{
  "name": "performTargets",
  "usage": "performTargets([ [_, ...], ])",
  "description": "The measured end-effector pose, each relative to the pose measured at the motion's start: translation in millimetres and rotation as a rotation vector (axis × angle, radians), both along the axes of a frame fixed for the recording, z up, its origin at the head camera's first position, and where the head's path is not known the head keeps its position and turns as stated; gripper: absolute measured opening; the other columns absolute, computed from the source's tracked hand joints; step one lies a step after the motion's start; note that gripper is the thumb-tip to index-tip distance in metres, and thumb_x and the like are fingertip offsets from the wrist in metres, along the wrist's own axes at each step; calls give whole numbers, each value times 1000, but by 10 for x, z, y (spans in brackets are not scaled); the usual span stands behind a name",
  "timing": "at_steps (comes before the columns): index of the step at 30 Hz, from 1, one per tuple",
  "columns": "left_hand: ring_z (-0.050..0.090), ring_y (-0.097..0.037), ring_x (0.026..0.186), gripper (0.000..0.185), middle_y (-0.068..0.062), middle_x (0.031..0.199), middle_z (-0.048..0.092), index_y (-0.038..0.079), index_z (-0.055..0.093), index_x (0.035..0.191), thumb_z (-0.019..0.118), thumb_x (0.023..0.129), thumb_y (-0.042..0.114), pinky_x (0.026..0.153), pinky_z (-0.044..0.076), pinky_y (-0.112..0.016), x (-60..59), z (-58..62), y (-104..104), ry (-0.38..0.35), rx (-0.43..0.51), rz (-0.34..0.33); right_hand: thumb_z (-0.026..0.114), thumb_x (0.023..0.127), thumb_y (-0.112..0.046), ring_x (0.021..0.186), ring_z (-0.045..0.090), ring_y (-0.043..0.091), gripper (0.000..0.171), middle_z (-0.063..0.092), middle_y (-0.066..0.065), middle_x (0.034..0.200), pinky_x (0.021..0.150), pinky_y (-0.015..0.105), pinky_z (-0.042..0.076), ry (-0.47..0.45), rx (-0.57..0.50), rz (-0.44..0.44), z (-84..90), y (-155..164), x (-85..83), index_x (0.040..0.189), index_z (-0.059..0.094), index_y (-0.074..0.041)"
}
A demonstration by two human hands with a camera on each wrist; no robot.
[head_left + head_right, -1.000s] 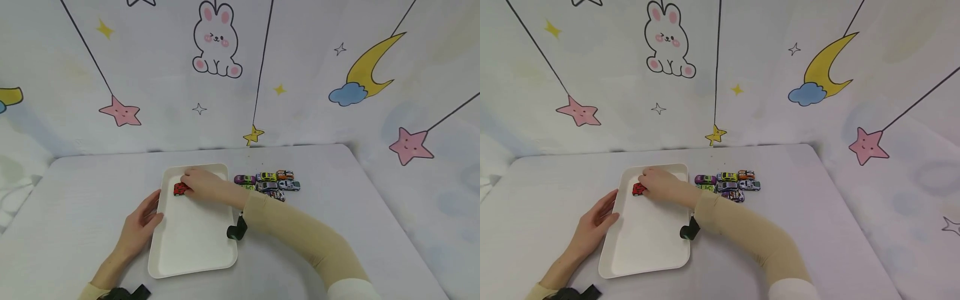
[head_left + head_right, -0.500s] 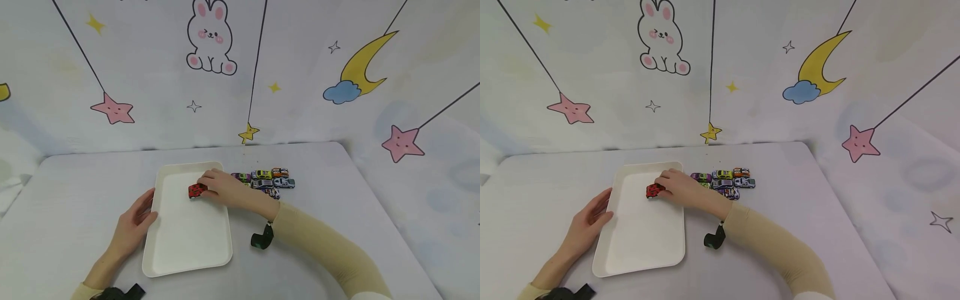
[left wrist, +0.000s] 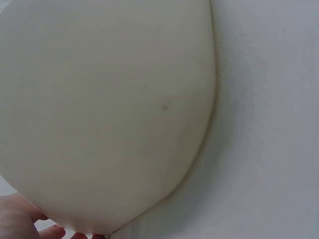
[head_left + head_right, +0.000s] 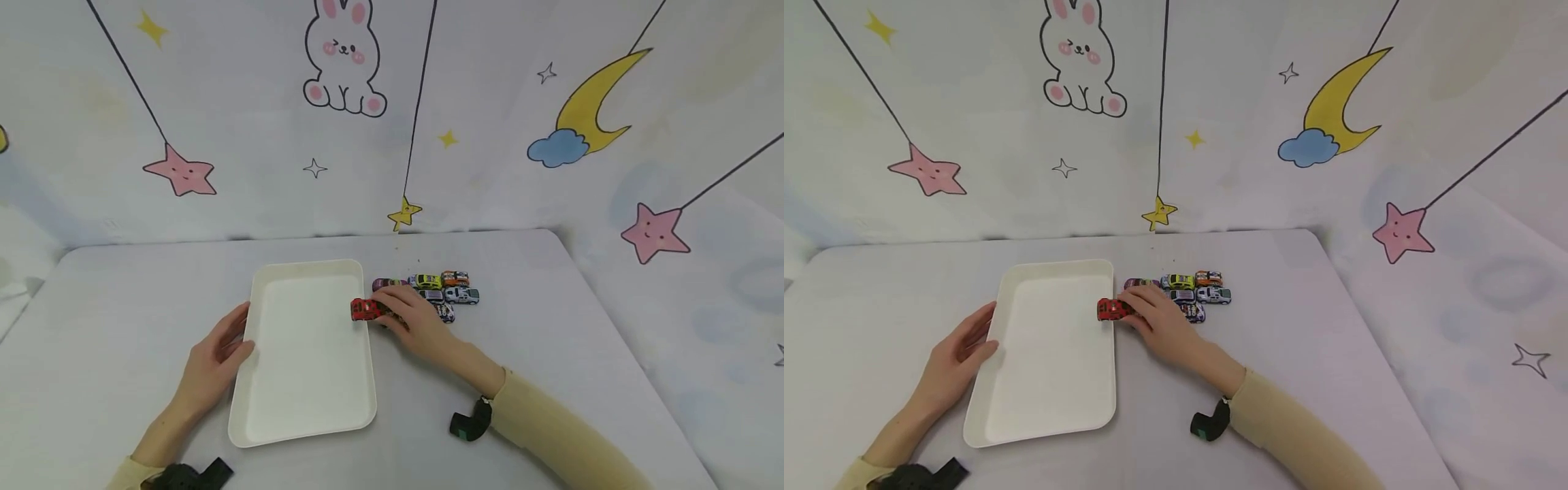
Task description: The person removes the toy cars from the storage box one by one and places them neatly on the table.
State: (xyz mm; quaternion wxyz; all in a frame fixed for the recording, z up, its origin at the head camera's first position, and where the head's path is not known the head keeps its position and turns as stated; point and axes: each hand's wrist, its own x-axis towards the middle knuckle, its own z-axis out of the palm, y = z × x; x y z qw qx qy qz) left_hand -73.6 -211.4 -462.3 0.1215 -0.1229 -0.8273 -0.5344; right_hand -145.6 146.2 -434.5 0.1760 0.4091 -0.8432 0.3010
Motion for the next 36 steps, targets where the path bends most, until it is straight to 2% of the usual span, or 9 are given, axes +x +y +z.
performTargets([
  [6, 49, 12, 125, 62, -30, 145, 49, 6, 43, 151, 62, 93, -6, 92, 46, -4, 1, 20, 2, -3, 0, 1, 77, 85, -5, 118, 59, 26, 45, 64, 12, 127, 99, 36, 51, 37, -95, -68, -104, 364, 125, 128, 64, -2],
  [13, 49, 10, 126, 62, -28, 145, 49, 8, 43, 151, 62, 94, -5, 93, 45, -4, 5, 10, -17, -10, -9, 9, 76, 85, -6, 115, 60, 27, 44, 65, 12, 125, 102, 28, 47, 84, -119, -130, -173, 747, 161, 128, 65, 0],
  [18, 49, 9, 127, 61, -26, 147, 49, 6, 43, 151, 62, 94, -5, 93, 45, -4, 5, 0, -3, -18, -9, 4, 80, 76, 5, 108, 62, 28, 51, 67, 12, 120, 97, 25, 48, 116, -150, -183, -202, 1026, 173, 125, 67, 0],
  [21, 49, 8, 128, 60, -24, 147, 49, 5, 43, 150, 62, 94, -5, 93, 46, -4, -3, -7, 5, -15, -4, 0, 80, 73, 12, 108, 62, 29, 54, 67, 14, 119, 101, 16, 45, 110, -173, -209, -215, 1168, 192, 124, 67, 1],
  [25, 50, 7, 127, 61, -23, 147, 49, 6, 43, 151, 61, 94, -7, 93, 46, -5, -12, -11, 8, -6, 11, -7, 78, 71, 17, 108, 62, 31, 55, 67, 16, 118, 103, 11, 42, 95, -188, -243, -232, 1295, 199, 123, 67, 4],
  [31, 50, 8, 127, 60, -28, 146, 48, 5, 43, 151, 61, 94, -6, 93, 46, -5, -15, -10, 22, -14, 16, -10, 77, 75, 16, 107, 63, 30, 48, 68, 16, 115, 101, 7, 40, 36, -191, -345, -239, 1388, 201, 120, 68, 3],
  [36, 50, 9, 126, 60, -30, 145, 48, 5, 43, 151, 61, 94, -6, 93, 46, -4, -9, 4, 6, -16, 13, -3, 79, 72, 15, 100, 66, 32, 45, 70, 15, 110, 98, 9, 42, 53, -203, -390, -257, 1391, 188, 114, 71, 2],
])
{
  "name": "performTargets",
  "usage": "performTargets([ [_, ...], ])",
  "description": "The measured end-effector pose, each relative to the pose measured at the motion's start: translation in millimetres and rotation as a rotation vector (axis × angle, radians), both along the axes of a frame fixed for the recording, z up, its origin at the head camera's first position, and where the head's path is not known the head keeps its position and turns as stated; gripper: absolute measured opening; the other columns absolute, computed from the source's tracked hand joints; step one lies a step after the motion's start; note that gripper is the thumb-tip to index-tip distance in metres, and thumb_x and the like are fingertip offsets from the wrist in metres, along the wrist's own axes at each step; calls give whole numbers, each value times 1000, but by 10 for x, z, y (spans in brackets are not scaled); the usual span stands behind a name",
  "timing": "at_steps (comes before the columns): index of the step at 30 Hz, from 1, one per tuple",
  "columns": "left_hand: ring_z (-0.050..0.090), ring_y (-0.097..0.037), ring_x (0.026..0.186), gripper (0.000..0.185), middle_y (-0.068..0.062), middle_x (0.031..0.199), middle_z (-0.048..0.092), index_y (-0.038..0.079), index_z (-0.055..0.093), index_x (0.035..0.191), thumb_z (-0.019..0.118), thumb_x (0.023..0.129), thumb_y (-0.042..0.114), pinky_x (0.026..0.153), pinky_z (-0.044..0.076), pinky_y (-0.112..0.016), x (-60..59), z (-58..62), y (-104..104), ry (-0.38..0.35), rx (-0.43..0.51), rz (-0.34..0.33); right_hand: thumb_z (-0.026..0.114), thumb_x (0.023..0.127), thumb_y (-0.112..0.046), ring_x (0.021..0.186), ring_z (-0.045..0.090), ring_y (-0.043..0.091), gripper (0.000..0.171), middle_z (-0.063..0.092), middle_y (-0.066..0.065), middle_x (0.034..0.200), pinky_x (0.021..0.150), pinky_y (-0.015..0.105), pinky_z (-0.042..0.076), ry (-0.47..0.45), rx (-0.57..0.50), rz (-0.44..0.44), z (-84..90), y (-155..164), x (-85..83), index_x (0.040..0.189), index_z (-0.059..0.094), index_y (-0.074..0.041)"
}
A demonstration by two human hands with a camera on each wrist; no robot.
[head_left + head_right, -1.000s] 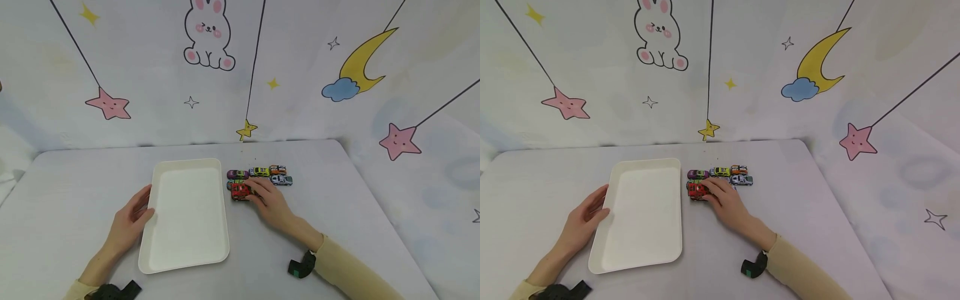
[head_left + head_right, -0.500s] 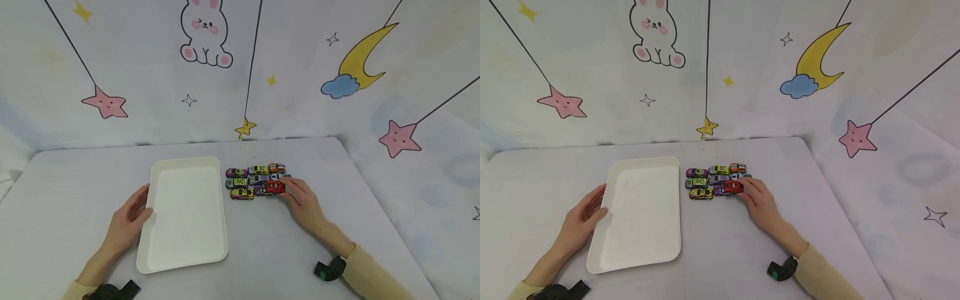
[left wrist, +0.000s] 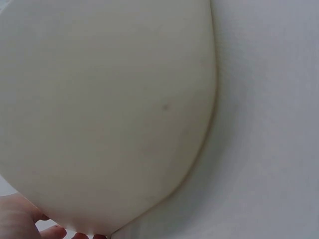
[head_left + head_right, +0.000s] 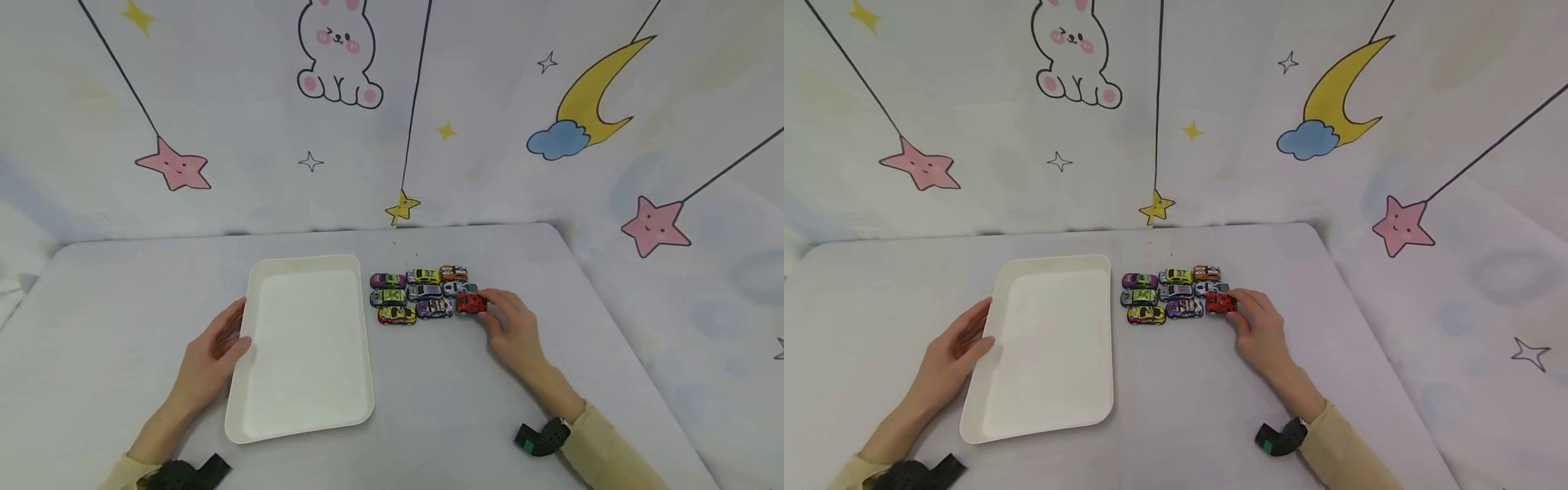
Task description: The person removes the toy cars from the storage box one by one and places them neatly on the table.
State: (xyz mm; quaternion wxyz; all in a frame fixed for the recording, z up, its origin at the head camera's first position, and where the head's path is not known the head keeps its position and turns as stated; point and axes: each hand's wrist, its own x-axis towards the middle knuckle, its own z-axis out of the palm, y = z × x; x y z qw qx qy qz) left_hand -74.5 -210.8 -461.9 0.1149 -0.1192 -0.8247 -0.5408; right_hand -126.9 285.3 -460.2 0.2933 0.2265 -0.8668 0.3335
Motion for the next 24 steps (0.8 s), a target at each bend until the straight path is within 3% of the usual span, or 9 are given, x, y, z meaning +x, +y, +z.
performTargets([
  [7, 50, 8, 126, 60, -23, 147, 50, 5, 44, 150, 61, 94, -7, 93, 46, -5, 4, -18, -12, 3, -5, 2, 80, 68, 15, 98, 67, 32, 45, 72, 13, 108, 98, 10, 43, -20, -6, -12, -41, 14, -4, 110, 72, 0],
  [14, 50, 8, 126, 61, -10, 148, 51, 6, 43, 151, 62, 94, -5, 93, 46, -5, 19, -27, -18, 2, -8, 4, 78, 74, 11, 100, 65, 28, 42, 68, 11, 109, 97, 7, 40, -65, 41, 30, -61, 19, -8, 113, 71, -1],
  [24, 50, 8, 127, 60, -11, 149, 51, 5, 43, 151, 62, 94, -5, 94, 45, -4, 30, -43, -38, -4, -10, 9, 78, 78, 5, 102, 64, 26, 37, 66, 10, 110, 96, 11, 42, -82, 67, 49, -103, -1, -48, 115, 72, -2],
])
